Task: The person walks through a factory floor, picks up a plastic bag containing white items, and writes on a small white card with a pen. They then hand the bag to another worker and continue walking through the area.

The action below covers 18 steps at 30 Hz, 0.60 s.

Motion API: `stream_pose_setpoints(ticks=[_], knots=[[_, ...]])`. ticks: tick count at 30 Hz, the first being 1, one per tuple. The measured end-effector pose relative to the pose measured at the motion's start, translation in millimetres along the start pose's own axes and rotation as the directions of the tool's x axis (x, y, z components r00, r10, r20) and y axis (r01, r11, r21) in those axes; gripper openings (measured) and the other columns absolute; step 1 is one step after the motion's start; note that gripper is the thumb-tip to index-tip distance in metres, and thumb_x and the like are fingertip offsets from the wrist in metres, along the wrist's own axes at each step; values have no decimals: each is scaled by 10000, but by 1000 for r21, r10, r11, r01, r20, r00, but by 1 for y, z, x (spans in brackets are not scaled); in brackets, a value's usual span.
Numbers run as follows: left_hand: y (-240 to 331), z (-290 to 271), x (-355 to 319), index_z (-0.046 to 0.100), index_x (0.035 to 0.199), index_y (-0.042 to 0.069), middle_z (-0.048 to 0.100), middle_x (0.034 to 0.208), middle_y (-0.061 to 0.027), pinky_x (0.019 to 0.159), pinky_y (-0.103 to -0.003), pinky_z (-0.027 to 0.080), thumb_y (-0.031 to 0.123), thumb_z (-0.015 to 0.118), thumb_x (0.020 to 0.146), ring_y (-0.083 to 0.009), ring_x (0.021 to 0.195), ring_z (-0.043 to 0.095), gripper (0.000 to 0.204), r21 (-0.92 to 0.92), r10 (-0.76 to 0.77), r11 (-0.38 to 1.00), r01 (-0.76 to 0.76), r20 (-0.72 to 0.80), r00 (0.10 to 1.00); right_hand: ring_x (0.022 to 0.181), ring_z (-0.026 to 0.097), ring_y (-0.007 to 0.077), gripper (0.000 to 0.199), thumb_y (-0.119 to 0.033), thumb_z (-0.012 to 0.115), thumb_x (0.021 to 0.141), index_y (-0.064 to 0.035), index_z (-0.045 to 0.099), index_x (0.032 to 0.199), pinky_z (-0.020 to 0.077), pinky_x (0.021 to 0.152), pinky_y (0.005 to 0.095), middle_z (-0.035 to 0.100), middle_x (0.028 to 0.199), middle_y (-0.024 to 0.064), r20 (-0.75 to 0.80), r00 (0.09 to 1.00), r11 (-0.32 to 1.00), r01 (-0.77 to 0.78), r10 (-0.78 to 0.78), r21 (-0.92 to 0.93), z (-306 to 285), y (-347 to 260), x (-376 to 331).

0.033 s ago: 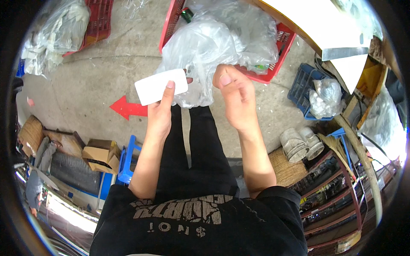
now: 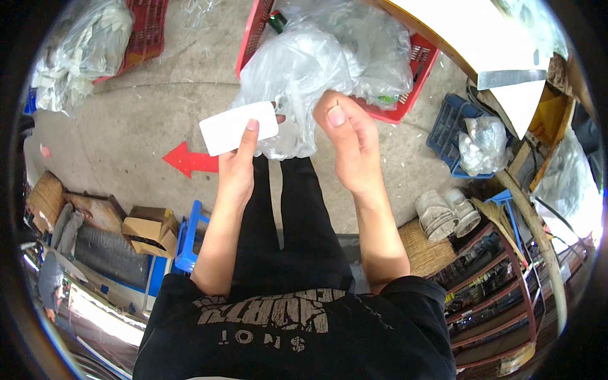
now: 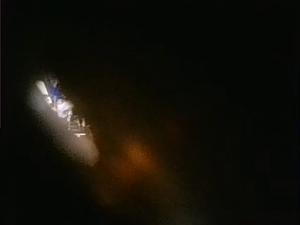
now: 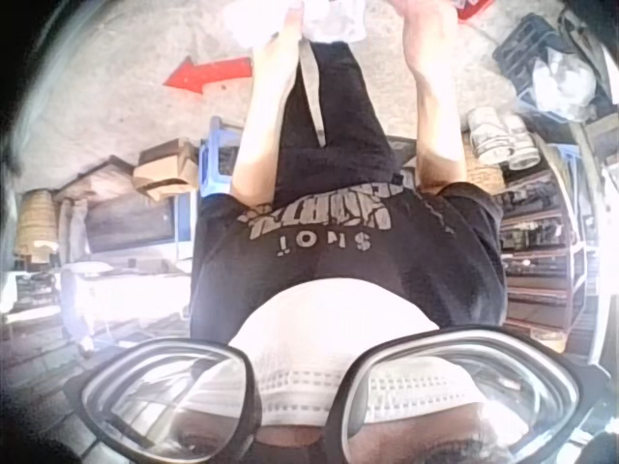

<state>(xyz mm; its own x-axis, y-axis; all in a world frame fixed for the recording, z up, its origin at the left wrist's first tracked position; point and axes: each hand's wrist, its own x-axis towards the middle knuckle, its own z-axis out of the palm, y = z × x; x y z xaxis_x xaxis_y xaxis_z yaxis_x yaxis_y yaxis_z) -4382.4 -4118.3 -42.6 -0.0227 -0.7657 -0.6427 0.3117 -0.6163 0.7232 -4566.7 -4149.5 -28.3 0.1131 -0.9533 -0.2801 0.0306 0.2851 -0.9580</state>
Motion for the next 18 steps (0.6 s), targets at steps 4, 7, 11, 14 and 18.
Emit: stream_pose_setpoints(ticks=[4, 7, 11, 14, 18], knots=[[-2, 1, 1, 603, 1232, -22, 687, 1144, -121, 986, -349, 437, 255, 543, 1009, -187, 1083, 625, 361, -34, -13, 999, 12, -13, 1000, 723, 459, 135, 502, -414, 353, 1035, 14, 585, 917, 373, 698, 267, 520, 751, 28, -164, 984, 962, -106, 66, -250, 27, -25, 12], [-4, 2, 7, 599, 1237, -22, 674, 1174, -119, 994, -346, 430, 253, 545, 1009, -186, 1096, 616, 361, -38, -17, 999, 16, -10, 1000, 736, 534, 154, 533, -440, 340, 1048, 35, 579, 1004, 435, 712, 290, 594, 801, 71, -166, 976, 990, -144, 142, -1, 23, -12, 16], [-8, 7, 8, 618, 1212, -12, 678, 1144, -100, 962, -320, 447, 238, 558, 1009, -166, 1082, 607, 327, -38, -22, 999, 16, -138, 990, 697, 596, 143, 389, -339, 446, 1043, 31, 566, 1046, 492, 680, 284, 636, 812, 96, -127, 965, 954, -199, 231, 223, 34, -16, 15], [-11, 6, 7, 607, 1222, -12, 656, 1171, -93, 961, -317, 446, 227, 577, 1000, -161, 1093, 593, 327, -36, -59, 998, 54, -174, 983, 642, 539, 70, 286, -258, 545, 1008, -1, 583, 891, 436, 584, 242, 599, 714, 33, -236, 970, 994, -86, 67, -71, 51, -5, 15], [-10, 5, 6, 602, 1223, -13, 647, 1167, -83, 954, -308, 438, 247, 581, 999, -148, 1095, 575, 344, -53, -35, 998, 27, -147, 989, 635, 567, 80, 337, -257, 535, 1006, -20, 503, 770, 450, 583, 235, 587, 646, 42, -283, 943, 984, -173, 177, 37, 53, 1, 10]])
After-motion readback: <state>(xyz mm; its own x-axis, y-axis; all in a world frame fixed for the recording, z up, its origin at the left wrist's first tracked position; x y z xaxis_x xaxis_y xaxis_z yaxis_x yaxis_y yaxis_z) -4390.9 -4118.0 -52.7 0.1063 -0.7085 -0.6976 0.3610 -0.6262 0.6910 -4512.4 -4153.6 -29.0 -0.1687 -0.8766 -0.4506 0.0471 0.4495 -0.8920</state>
